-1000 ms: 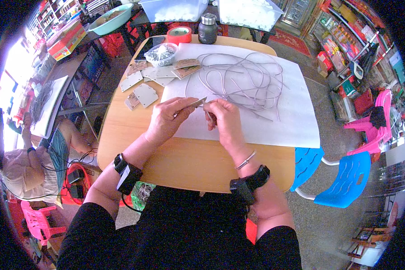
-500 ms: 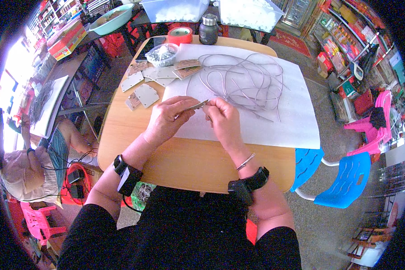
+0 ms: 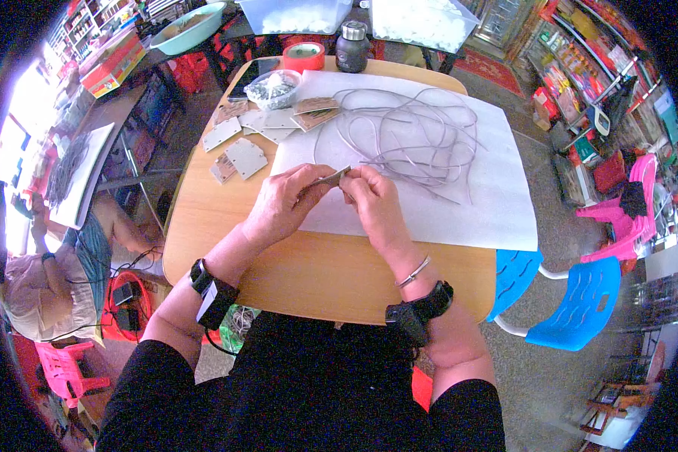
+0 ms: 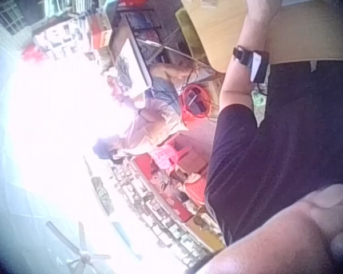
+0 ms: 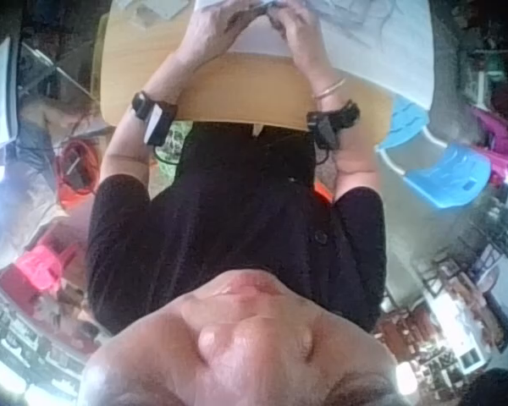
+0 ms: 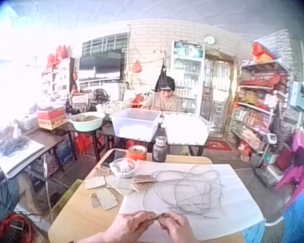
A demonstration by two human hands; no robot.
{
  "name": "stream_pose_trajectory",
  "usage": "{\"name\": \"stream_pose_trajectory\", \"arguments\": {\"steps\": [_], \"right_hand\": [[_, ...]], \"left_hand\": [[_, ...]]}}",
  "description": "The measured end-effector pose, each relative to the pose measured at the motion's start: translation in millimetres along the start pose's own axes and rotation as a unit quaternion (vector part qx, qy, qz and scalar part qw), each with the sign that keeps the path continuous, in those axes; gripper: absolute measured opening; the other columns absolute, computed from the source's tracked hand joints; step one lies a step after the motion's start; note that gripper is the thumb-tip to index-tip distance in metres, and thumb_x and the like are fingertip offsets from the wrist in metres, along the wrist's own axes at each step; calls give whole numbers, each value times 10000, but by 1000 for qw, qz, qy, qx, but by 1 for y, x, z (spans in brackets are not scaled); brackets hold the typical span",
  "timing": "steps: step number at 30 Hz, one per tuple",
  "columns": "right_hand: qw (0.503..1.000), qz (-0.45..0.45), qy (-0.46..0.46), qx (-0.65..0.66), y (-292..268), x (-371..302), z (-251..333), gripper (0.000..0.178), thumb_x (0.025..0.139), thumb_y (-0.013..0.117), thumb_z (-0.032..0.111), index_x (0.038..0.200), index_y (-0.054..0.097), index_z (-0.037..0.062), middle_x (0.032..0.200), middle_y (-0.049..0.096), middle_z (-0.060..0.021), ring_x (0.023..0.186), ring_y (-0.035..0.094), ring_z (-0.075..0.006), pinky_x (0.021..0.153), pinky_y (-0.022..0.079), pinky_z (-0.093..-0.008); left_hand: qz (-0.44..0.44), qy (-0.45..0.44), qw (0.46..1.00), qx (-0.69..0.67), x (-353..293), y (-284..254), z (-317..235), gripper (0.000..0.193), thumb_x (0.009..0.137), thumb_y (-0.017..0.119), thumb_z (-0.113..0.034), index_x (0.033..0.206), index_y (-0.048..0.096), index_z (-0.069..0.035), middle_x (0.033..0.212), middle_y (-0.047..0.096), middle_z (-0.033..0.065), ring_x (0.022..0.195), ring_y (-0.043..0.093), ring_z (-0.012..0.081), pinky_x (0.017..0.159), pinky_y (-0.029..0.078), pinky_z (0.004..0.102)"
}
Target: The person is threading a cord through a small leather component at a workstation.
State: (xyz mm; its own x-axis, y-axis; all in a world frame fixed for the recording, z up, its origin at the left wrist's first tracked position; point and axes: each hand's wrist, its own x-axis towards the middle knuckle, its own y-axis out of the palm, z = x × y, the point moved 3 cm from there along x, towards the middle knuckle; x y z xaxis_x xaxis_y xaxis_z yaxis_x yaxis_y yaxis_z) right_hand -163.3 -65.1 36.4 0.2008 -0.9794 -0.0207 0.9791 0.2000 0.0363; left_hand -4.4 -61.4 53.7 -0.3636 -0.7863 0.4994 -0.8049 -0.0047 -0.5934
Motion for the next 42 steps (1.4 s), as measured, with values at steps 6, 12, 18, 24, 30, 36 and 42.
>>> {"name": "stream_pose_trajectory", "arguments": {"steps": [6, 12, 18, 24, 30, 36, 42], "right_hand": [[998, -8, -55, -11, 4, 1, 2, 110, 816, 600, 136, 775, 549, 47, 659, 457, 61, 587, 373, -19, 501, 296, -198], [998, -24, -55, -7, 3, 1, 3, 98, 813, 614, 127, 787, 575, 41, 661, 457, 74, 592, 385, -15, 508, 301, -183], [997, -56, -44, -42, 2, -1, 0, 93, 813, 603, 108, 798, 610, 16, 630, 459, 74, 579, 383, -21, 510, 307, -187], [997, -62, -54, 2, 4, -1, 2, 123, 826, 584, 85, 924, 548, 19, 750, 545, 3, 620, 454, -46, 533, 370, -201], [991, 5, -42, 130, 5, 4, -2, 228, 845, 574, 71, 1043, 477, 12, 790, 571, -42, 665, 502, -87, 596, 412, -215], [993, 6, -53, 106, 2, 4, -1, 278, 847, 589, 79, 1090, 474, 9, 858, 576, -46, 751, 512, -87, 672, 417, -212], [983, -70, -168, -27, 3, 5, -4, 244, 828, 614, 49, 1056, 534, 13, 867, 555, -7, 741, 497, -60, 672, 419, -198]], "left_hand": [[-71, 51, 994, 66, 0, 0, 0, 170, 792, 597, -13, 957, 612, -52, 964, 642, 89, 780, 642, 270, 659, 522, 325], [-69, 50, 992, 90, 1, 0, 0, 172, 778, 610, -25, 947, 618, -58, 992, 640, 81, 803, 643, 262, 664, 528, 330], [-81, 88, 985, 123, -3, -1, -6, 179, 757, 617, -15, 929, 622, -66, 960, 641, 66, 814, 639, 248, 659, 528, 336], [-86, 97, 982, 140, -2, 0, -9, 209, 728, 625, 9, 924, 621, -64, 949, 640, 57, 809, 636, 246, 663, 527, 340], [-83, 88, 985, 122, -2, -1, -6, 206, 733, 621, 6, 927, 619, -64, 948, 642, 59, 806, 635, 253, 655, 526, 341], [-86, 69, 989, 103, -2, -1, -3, 195, 745, 618, -4, 930, 622, -66, 954, 643, 67, 807, 635, 258, 665, 524, 342], [-79, 77, 990, 92, -1, -2, -7, 198, 743, 621, -7, 932, 627, -68, 938, 644, 64, 811, 632, 254, 674, 523, 343]]}}
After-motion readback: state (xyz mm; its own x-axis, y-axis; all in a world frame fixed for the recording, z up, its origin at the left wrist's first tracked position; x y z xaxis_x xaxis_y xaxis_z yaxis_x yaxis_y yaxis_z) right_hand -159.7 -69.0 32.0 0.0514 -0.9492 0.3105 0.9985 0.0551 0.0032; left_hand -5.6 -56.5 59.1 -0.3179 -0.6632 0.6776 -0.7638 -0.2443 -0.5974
